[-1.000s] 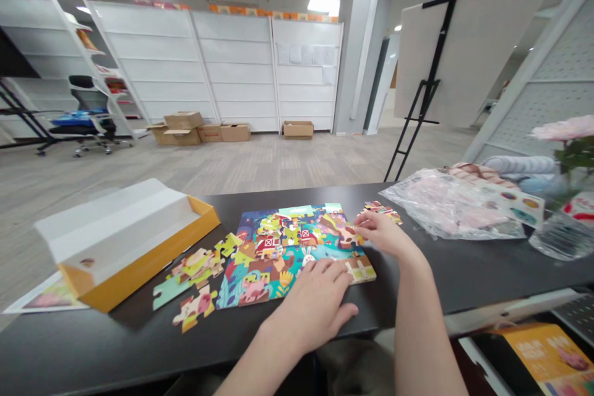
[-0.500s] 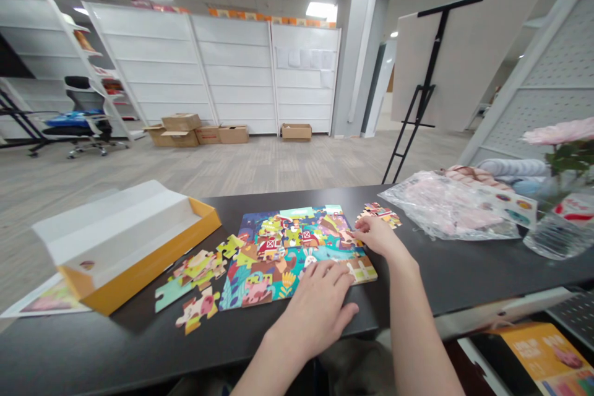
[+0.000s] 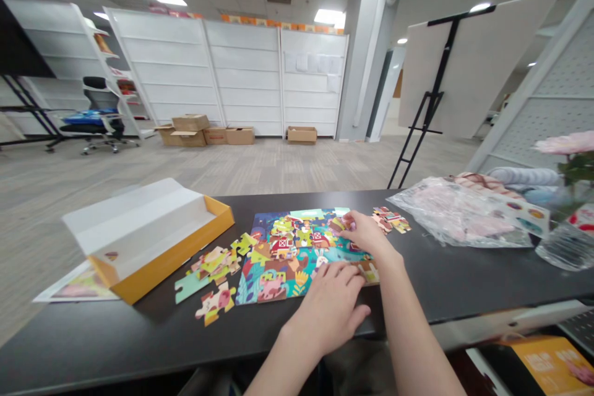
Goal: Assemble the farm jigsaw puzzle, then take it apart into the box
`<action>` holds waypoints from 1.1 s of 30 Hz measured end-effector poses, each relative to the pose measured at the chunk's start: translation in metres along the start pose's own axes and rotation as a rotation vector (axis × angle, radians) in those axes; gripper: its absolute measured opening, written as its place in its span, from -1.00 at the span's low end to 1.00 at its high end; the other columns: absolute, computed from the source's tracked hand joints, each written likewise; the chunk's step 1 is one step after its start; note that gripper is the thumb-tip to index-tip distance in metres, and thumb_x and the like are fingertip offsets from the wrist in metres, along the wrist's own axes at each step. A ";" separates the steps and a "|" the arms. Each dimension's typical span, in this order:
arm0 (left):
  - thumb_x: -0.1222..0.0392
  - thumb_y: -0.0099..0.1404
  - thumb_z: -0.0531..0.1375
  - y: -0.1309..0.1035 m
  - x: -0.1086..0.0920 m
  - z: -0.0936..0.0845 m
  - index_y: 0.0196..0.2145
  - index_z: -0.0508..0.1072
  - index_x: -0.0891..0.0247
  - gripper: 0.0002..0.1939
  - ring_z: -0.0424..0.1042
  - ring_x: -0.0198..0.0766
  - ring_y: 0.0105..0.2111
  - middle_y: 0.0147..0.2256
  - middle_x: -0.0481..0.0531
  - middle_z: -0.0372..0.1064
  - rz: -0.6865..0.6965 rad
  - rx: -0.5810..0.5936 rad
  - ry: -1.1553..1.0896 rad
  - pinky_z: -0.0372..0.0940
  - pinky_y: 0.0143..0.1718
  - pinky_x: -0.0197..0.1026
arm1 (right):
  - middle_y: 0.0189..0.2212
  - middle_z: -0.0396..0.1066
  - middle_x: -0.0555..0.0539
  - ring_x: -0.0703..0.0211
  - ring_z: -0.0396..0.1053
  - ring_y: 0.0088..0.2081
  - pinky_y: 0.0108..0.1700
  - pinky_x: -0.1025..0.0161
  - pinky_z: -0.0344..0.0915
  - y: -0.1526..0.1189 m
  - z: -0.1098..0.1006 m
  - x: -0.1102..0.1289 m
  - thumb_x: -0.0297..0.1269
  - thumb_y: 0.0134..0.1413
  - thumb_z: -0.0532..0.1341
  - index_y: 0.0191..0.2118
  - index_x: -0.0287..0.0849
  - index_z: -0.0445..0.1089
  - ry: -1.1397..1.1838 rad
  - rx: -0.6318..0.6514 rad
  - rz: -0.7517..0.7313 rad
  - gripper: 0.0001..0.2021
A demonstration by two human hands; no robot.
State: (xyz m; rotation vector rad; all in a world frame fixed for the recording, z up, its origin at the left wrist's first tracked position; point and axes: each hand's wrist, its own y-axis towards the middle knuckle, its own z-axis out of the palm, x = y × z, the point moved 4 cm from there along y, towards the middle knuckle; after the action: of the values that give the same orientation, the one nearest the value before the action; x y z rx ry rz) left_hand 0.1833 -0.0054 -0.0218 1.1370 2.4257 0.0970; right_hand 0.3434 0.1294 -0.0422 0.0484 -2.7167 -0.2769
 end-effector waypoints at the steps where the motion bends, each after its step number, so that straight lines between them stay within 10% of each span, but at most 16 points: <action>1: 0.03 0.38 0.19 0.000 0.000 0.000 0.04 0.38 0.17 -0.67 0.28 -0.02 0.15 0.10 0.08 0.38 0.000 -0.005 0.000 0.20 0.19 0.13 | -0.23 0.53 -0.14 0.01 0.46 -0.20 -0.19 0.22 0.26 0.000 0.000 0.000 -0.18 -0.02 0.39 -0.10 -0.16 0.43 0.004 -0.011 -0.012 -0.65; 13: 0.09 0.34 0.25 -0.003 0.008 -0.021 0.13 0.33 0.16 -0.56 0.27 -0.06 0.15 0.15 0.07 0.33 0.028 -0.068 -0.076 0.22 0.19 0.01 | -0.30 0.50 -0.11 0.09 0.48 -0.30 -0.22 0.17 0.38 -0.005 -0.021 0.014 -0.29 0.01 0.24 -0.28 -0.15 0.40 0.393 -0.170 -0.073 -0.88; 21: 0.10 0.17 0.34 -0.062 0.090 -0.092 -0.07 0.49 0.18 -0.65 0.44 -0.04 -0.05 -0.07 0.07 0.49 -0.339 -0.039 -0.103 0.31 -0.03 -0.08 | -0.32 0.54 -0.09 0.13 0.49 -0.28 -0.19 0.22 0.41 -0.045 -0.032 0.083 -0.14 0.01 0.31 -0.28 -0.18 0.45 0.697 0.332 -0.231 -0.78; 33: 0.18 0.14 0.36 -0.078 0.101 -0.062 0.00 0.48 0.11 -0.56 0.40 -0.03 0.02 -0.03 0.03 0.46 -0.302 0.026 -0.075 0.26 0.05 -0.05 | -0.47 0.53 -0.02 0.18 0.46 -0.40 -0.34 0.32 0.36 -0.056 0.010 0.121 -0.39 -0.12 0.26 -0.37 -0.19 0.51 0.536 0.641 -0.257 -0.88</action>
State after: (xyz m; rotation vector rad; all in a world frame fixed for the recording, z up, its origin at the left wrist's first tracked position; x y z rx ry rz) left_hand 0.0451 0.0270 -0.0235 0.7588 2.5055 -0.0720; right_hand 0.2285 0.0677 -0.0147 0.5661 -2.1507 0.4798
